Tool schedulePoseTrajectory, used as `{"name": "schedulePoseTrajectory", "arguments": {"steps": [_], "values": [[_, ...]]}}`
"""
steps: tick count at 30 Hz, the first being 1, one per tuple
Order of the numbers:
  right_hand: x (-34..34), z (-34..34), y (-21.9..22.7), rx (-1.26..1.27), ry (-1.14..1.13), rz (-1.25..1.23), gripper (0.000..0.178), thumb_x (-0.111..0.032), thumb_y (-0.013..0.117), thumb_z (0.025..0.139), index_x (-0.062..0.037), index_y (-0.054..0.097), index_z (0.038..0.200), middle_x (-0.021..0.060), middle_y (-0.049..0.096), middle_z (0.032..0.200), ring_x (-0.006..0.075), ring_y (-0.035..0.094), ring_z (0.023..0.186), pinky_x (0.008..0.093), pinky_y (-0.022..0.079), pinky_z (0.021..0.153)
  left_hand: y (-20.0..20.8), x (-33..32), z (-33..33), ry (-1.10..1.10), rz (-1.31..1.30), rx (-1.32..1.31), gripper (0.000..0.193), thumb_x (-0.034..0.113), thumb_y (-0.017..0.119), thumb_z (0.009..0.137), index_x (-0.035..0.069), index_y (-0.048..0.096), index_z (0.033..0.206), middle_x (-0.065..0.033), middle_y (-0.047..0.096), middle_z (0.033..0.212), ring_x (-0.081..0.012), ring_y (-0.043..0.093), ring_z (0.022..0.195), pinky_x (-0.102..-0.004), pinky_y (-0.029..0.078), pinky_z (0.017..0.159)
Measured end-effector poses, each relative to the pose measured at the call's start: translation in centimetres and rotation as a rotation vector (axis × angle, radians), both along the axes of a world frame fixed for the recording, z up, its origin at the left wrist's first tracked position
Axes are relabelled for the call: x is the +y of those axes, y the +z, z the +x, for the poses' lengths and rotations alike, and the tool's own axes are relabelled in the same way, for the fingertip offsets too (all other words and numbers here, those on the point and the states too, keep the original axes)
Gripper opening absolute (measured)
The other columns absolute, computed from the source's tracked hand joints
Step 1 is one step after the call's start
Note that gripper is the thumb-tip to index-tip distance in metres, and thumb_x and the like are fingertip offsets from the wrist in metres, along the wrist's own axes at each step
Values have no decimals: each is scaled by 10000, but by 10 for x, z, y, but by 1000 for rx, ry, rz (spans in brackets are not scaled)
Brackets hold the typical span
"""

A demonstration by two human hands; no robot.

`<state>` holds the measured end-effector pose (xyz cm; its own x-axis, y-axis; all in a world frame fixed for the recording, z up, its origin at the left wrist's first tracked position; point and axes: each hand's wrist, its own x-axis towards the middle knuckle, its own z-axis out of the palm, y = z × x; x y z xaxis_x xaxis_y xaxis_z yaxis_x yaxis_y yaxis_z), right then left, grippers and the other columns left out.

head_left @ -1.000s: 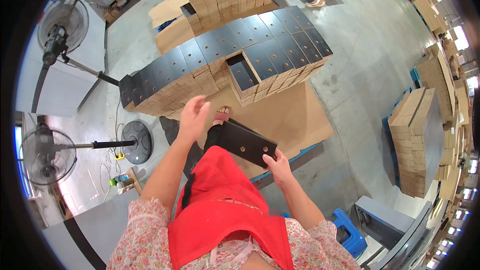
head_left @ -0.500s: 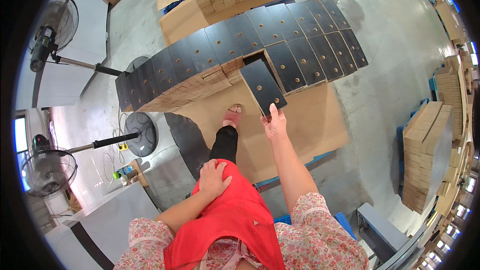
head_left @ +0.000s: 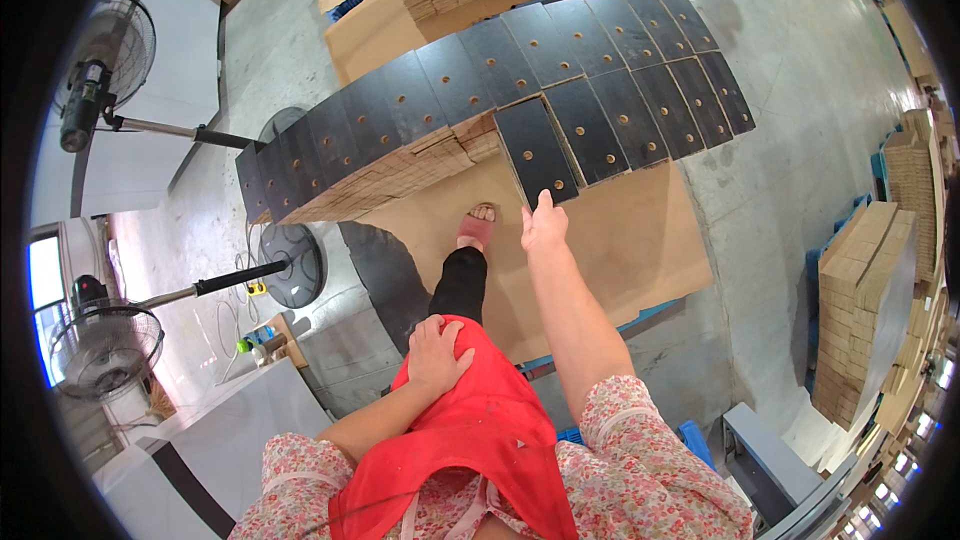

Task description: The person stacks black wood panels on a conveyor, moves stacks of panels to a large pile on the floor, and uses a handheld air nozzle to clean the panels and work surface.

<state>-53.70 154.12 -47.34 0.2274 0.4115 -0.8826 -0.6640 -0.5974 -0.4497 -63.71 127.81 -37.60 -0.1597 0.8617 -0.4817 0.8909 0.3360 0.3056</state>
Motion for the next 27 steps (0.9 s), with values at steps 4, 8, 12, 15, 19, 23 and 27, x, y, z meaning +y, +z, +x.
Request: {"name": "schedulePoseTrajectory", "arguments": {"steps": [4, 8, 12, 15, 19, 23, 27], "values": [[18, 4, -5, 126, -69, -116, 401, -209, 596, 966, 4, 480, 1286, 121, 516, 1334, 283, 506, 1202, 432, 454, 1047, 0, -1, 1, 7, -20, 5, 522, 372, 722, 781, 135, 585, 1225, -124, 462, 1248, -304, 431, 1187, -425, 370, 1008], [25, 16, -31, 190, -128, -85, 395, -188, 605, 956, -18, 497, 1295, 106, 533, 1325, 271, 509, 1187, 435, 434, 1055, 2, 3, 3, 9, -10, -4, 512, 371, 723, 779, 140, 589, 1216, -121, 463, 1241, -306, 430, 1183, -424, 371, 1005], [23, 22, -13, 275, -77, -34, 465, -201, 630, 940, -31, 467, 1340, 132, 471, 1383, 277, 491, 1190, 432, 380, 1094, 0, 6, 5, 17, -2, -17, 483, 359, 731, 776, 134, 594, 1181, -123, 467, 1227, -314, 437, 1170, -427, 382, 986], [19, 34, -21, 321, 31, -46, 574, -235, 638, 934, -13, 393, 1403, 175, 330, 1489, 302, 426, 1286, 439, 326, 1132, -6, 17, 0, 33, 86, -76, 458, 342, 735, 779, 123, 594, 1156, -135, 487, 1197, -332, 464, 1134, -444, 401, 957], [-18, 68, -16, 348, 146, 35, 632, -280, 615, 948, -19, 294, 1427, 198, 240, 1536, 372, 307, 1402, 491, 321, 1129, -72, 61, -19, 141, 457, -348, 385, 256, 663, 879, 6, 564, 1154, -207, 590, 1149, -387, 540, 1092, -446, 423, 956], [-98, 136, -30, 283, 306, 18, 495, -279, 550, 984, -22, 361, 1362, 192, 408, 1446, 351, 430, 1331, 479, 397, 1074, -126, 183, -23, 1101, -26, -1196, 770, 678, 378, 936, 56, 448, 1385, -86, 557, 1264, -251, 521, 908, -390, 462, 872], [-187, 205, -24, 141, 314, -176, 395, -274, 491, 997, -22, 425, 1293, 187, 484, 1374, 323, 497, 1261, 442, 446, 1003, -109, 285, 4, 1230, 66, -1307, 1090, 814, 420, 823, 147, -24, 1562, -104, 130, 1607, -301, 237, 1425, -536, 224, 1129]]}}
